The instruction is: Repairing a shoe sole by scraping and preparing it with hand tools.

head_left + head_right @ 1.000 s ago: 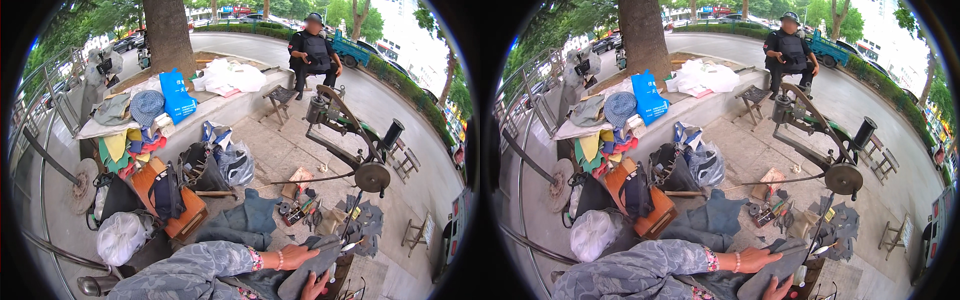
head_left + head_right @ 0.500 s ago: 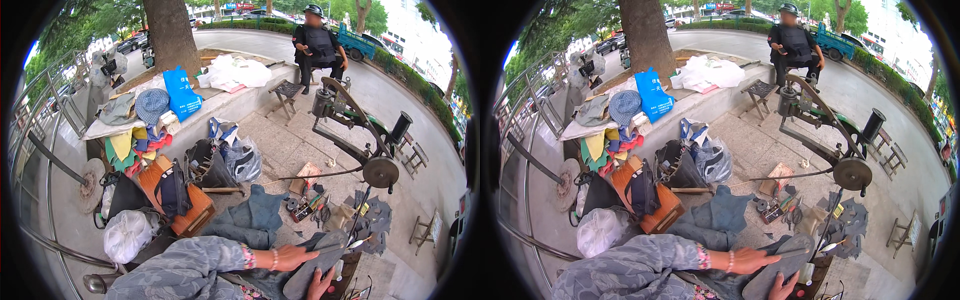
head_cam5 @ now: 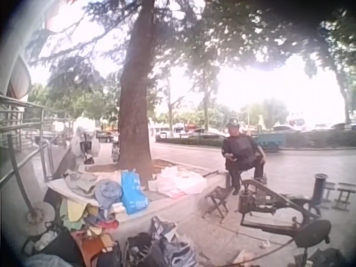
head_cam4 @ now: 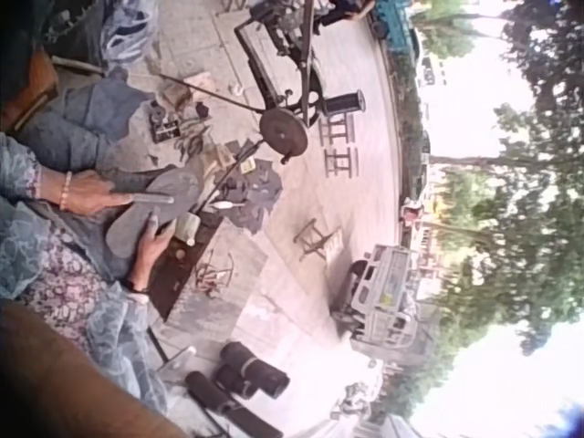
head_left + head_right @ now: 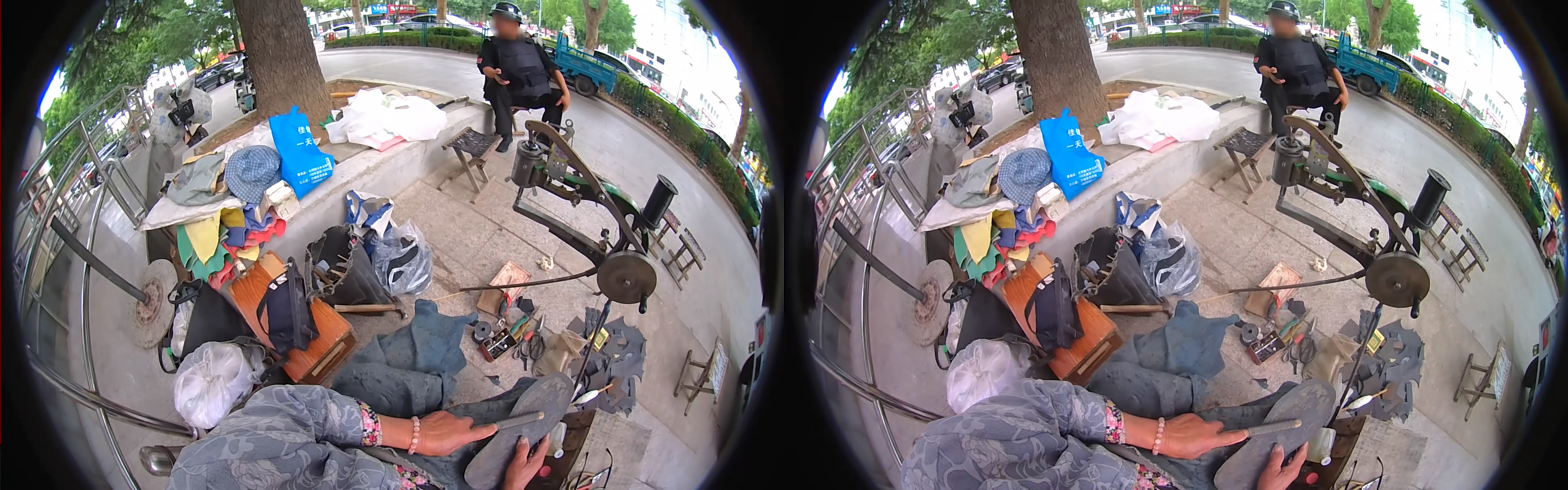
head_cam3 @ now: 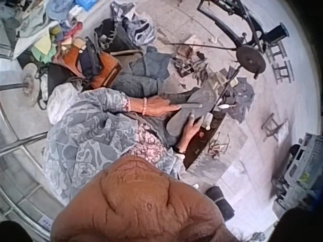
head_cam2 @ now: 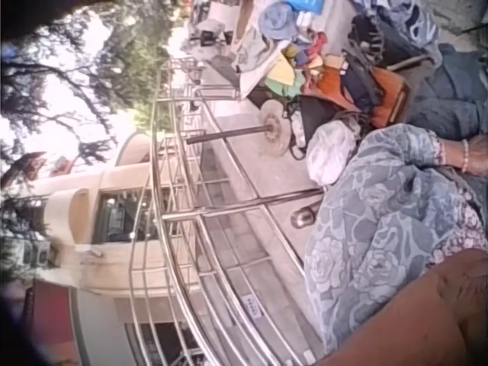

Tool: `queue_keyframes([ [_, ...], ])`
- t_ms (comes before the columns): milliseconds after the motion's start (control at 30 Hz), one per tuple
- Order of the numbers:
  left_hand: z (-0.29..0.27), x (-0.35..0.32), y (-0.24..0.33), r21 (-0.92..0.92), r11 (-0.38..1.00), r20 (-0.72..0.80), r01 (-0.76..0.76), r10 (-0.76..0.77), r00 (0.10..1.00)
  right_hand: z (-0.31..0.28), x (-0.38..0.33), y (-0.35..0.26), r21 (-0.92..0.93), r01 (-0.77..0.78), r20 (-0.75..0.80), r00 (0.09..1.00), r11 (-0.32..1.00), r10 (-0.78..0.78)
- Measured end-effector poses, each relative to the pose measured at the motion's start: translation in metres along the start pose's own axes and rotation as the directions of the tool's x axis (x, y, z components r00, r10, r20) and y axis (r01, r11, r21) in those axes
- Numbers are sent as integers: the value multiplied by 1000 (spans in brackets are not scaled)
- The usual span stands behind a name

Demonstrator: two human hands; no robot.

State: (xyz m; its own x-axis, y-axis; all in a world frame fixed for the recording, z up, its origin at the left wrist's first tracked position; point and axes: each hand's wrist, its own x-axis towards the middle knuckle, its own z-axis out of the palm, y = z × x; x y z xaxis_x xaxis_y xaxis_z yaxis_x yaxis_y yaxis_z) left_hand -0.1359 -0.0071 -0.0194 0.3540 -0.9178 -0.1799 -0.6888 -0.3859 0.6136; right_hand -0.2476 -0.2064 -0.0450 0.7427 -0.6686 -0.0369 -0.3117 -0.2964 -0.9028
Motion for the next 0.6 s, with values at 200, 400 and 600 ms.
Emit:
queue_keyframes([
  [200,1,57,-11,98,993,-157,-64,79,984,2,0,1,25,-62,-5,998,998,63],
  [400,2,85,-9,172,984,-223,45,-5,975,2,-2,1,47,-26,-6,1000,999,26],
  [600,9,37,-7,110,994,-159,-3,21,987,1,-1,4,52,-31,-8,999,998,31],
])
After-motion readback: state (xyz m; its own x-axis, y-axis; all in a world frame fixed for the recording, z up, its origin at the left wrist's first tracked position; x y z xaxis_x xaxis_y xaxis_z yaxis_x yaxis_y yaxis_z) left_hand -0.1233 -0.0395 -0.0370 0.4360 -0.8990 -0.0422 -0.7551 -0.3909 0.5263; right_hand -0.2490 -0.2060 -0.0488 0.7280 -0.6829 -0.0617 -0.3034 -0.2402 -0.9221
